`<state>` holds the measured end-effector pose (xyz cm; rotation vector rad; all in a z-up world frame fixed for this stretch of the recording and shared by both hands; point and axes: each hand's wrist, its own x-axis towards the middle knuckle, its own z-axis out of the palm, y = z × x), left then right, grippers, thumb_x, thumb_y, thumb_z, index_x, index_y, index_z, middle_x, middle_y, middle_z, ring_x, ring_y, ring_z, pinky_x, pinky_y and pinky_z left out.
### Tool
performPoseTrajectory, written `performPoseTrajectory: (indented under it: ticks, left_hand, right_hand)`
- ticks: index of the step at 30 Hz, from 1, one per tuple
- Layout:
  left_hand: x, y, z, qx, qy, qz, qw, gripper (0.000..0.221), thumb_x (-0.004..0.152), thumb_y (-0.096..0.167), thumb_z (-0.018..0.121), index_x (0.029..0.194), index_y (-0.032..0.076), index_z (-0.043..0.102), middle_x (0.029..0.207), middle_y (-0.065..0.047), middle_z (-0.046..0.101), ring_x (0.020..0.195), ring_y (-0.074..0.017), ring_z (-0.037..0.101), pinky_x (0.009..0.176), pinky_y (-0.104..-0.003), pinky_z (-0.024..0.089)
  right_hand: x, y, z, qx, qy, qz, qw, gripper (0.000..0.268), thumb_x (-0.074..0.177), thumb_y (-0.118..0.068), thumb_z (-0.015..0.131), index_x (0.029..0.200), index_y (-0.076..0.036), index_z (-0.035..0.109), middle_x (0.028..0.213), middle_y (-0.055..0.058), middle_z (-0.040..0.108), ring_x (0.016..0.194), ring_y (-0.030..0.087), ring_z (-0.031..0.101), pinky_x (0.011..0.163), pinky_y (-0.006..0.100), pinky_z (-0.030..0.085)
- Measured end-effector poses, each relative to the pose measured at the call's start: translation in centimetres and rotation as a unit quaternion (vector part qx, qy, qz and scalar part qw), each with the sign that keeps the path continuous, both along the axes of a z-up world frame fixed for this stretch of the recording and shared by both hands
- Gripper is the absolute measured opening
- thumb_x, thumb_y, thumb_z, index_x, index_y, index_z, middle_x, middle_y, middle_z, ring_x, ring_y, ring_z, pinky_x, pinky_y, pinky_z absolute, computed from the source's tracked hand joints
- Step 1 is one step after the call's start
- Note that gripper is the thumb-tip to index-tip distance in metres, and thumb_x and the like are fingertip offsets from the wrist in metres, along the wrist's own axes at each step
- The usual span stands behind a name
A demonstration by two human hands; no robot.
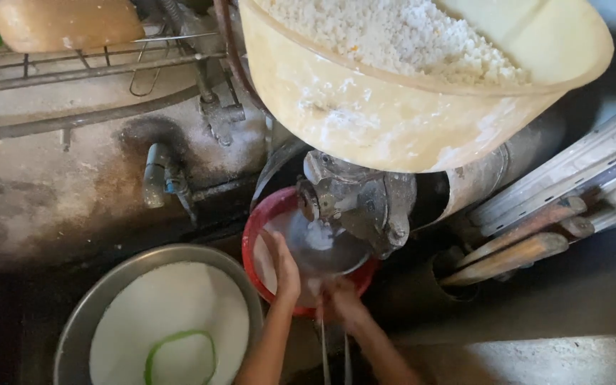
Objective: Scooping soaked rice into a mechanical grinder and then transferring the processed rice milk into a bucket using a scoop and strainer.
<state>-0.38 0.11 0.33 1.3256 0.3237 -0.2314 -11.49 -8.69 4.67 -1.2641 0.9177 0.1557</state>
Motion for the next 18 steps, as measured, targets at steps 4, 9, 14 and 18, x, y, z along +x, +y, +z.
performPoseTrajectory:
  ticks: [4,9,14,18]
  left_hand:
    - [-0.3,-0.2,-0.6,-0.059,0.109,-0.048,0.991,0.086,0.09,0.067,0.021,0.16,0.017,0.012,0.169,0.0,0.009,0.155,-0.0168,0.012,0.124,-0.035,0.009]
    - [-0.5,-0.4,0.2,-0.115,0.094,-0.073,0.986,0.094,0.086,0.072,0.02,0.158,0.012,0.019,0.167,-0.004,0.018,0.153,-0.0196,0.019,0.124,-0.035,0.012]
    - [-1.7,1.0,5.4,0.004,0.043,-0.038,0.998,0.091,0.087,0.069,0.021,0.159,0.018,0.0,0.169,-0.003,-0.004,0.156,-0.0202,-0.001,0.124,-0.04,0.002]
    - [-0.2,-0.1,-1.0,-0.124,0.109,-0.048,0.985,0.089,0.09,0.068,0.023,0.159,0.014,0.012,0.169,-0.001,0.006,0.155,-0.0161,0.008,0.125,-0.033,0.005]
  right_hand:
    - [-0.5,-1.5,-1.4,0.039,0.042,0.071,0.996,0.03,0.104,-0.026,0.049,0.088,-0.002,0.057,0.063,0.014,0.061,0.043,0.026,0.056,0.039,0.038,0.046]
    - [-1.1,-0.6,1.1,-0.014,-0.013,0.141,0.99,0.053,0.096,-0.026,0.045,0.054,0.002,0.06,0.045,0.02,0.058,0.034,0.025,0.052,0.034,0.029,0.033]
    - [-0.2,0.3,-0.2,0.016,-0.005,-0.005,1.0,0.029,0.102,-0.024,0.052,0.087,-0.002,0.061,0.063,0.015,0.059,0.044,0.026,0.055,0.037,0.038,0.048]
    - [-0.7,-1.6,-1.9,0.033,0.013,0.121,0.992,0.034,0.104,-0.032,0.052,0.088,-0.003,0.054,0.064,0.013,0.062,0.041,0.026,0.056,0.034,0.035,0.042]
